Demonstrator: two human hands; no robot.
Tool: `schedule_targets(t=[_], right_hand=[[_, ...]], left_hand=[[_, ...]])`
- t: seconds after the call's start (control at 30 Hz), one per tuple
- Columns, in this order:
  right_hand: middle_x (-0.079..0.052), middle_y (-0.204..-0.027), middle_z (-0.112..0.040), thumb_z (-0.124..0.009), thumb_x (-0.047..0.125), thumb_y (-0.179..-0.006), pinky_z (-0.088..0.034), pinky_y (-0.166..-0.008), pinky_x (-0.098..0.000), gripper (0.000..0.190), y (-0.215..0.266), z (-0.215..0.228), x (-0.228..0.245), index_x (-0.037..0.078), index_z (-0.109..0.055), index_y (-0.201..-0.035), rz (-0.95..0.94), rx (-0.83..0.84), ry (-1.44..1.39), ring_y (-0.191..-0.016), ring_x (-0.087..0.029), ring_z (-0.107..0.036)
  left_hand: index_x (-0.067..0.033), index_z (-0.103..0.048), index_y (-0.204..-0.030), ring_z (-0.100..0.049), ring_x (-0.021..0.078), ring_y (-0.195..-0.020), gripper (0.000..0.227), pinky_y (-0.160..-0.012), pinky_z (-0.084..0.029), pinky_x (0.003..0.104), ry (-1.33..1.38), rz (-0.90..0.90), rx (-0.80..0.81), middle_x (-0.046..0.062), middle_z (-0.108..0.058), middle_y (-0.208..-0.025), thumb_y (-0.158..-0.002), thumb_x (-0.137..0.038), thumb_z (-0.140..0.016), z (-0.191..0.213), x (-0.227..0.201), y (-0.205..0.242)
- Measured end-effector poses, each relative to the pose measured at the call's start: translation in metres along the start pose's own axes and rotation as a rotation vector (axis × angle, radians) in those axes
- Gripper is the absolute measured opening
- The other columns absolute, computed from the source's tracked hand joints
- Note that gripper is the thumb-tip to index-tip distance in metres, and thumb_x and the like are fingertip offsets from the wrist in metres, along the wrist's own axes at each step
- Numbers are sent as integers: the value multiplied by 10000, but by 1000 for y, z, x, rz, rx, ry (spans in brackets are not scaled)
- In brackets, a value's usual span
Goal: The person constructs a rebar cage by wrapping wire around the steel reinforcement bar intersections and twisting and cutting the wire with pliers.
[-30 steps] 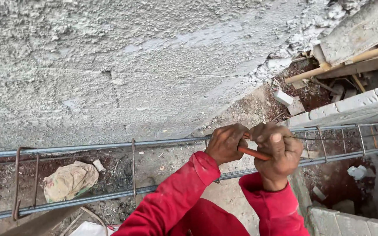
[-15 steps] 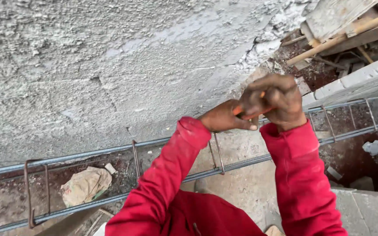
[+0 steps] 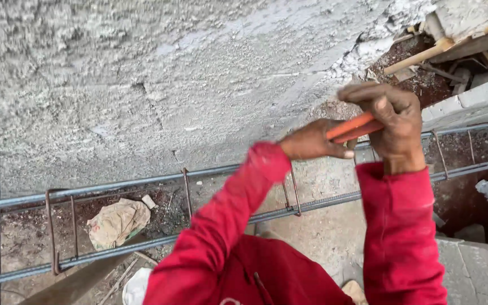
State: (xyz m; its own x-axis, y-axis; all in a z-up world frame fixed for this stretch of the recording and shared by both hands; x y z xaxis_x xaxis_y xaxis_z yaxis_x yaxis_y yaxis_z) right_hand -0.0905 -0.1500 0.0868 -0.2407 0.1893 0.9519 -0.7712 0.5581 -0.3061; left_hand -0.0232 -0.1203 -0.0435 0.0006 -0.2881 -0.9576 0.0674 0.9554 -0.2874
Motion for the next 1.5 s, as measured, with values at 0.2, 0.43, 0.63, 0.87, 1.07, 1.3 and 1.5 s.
schedule_targets(t=[0.2,0.43,0.63,0.87,1.07,1.3,1.5], right_hand=[[-10,-658,-475,-734,274,-1134,-460,-624,-340,332,-11,34,-43,-24,-653,-1013,18,-213,-210,-597,-135,-499],[-110,-1264,-460,-776,224,-1091,-518,-931,-399,619,25,28,-14,-24,-363,-1479,184,-524,359,-1090,-230,-555],[-202,-1358,-575,-861,150,-960,-526,-1019,-394,667,114,-59,121,57,-475,-1496,338,-377,1469,-1202,-329,-601],[-162,-1451,-639,-846,318,-731,-566,-875,-402,1163,232,54,6,153,-246,-1714,-693,-28,972,-1087,-356,-687],[-140,-972,-712,-739,279,-909,-511,-752,-408,633,371,38,-105,18,-517,-1441,-745,-153,612,-835,-293,-664],[-124,-781,-659,-600,369,-923,-538,-543,-365,631,371,-37,-120,-34,-513,-1400,-968,-4,-497,-590,-217,-634],[-143,-825,-697,-625,414,-1028,-573,-646,-366,575,367,-56,-131,-65,-592,-1344,-771,421,-450,-684,-230,-679]], left_hand=[[7,-659,-1229,-688,257,-962,716,-798,-548,365,-114,-156,-169,152,-718,-1064,-733,-448,-905,14,-6,-5],[-110,-755,-1200,-764,323,-916,284,-768,-583,413,-254,-76,-601,121,-776,-1016,-952,-244,-732,-20,-6,11],[-172,-805,-1013,-774,274,-789,263,-691,-583,409,-350,-105,-37,71,-798,-881,-770,-268,-837,-46,-27,-20],[-226,-760,-801,-722,255,-937,76,-945,-530,477,-961,-218,16,19,-743,-851,-850,-233,-702,-157,-81,72],[-189,-714,-1096,-652,248,-1243,330,-1176,-373,557,-1053,-312,-225,46,-696,-1201,-777,-107,-703,-130,-80,151],[-86,-603,-1360,-673,190,-1163,383,-1005,-537,334,156,261,-663,62,-710,-1247,-979,-114,-633,-111,-30,221],[-4,-650,-1267,-657,159,-1028,311,-898,-544,323,330,177,-957,101,-712,-1130,-982,-123,-689,-160,-36,262]])
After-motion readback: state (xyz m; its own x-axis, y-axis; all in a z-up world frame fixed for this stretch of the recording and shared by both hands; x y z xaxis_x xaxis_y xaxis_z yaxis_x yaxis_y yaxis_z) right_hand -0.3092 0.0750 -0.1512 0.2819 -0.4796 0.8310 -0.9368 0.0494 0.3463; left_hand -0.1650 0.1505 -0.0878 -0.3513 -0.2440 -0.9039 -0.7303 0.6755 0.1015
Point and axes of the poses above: each hand's wrist, its own y-axis away from the middle knuckle, its own z-axis out of the back of the hand, x = y × z, the point moved 7 cm from there along -y, towards the middle knuckle
